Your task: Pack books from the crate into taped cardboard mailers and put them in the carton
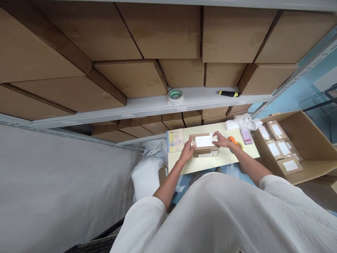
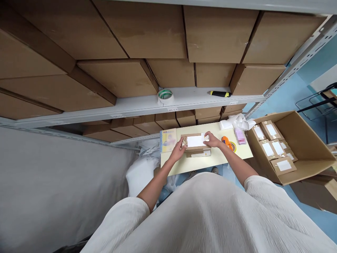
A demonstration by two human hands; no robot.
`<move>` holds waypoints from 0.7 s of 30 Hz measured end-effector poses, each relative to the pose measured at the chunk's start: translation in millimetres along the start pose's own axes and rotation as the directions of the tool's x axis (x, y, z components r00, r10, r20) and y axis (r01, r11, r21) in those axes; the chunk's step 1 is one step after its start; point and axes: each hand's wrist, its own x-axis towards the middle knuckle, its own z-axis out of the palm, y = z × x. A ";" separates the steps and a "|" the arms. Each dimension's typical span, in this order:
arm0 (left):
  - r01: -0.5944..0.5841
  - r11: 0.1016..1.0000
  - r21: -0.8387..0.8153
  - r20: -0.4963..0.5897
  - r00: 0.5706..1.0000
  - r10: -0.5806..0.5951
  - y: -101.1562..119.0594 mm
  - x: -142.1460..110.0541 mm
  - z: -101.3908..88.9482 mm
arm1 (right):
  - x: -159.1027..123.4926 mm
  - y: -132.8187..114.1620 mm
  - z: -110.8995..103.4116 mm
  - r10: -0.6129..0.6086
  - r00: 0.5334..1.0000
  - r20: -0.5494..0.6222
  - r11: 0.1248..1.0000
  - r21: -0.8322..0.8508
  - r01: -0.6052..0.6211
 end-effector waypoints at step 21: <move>-0.022 0.996 0.081 0.004 1.000 0.022 -15.1 5.3 40.7 | 17.4 68.9 19.8 -0.064 0.979 -0.192 0.998 -0.024 0.060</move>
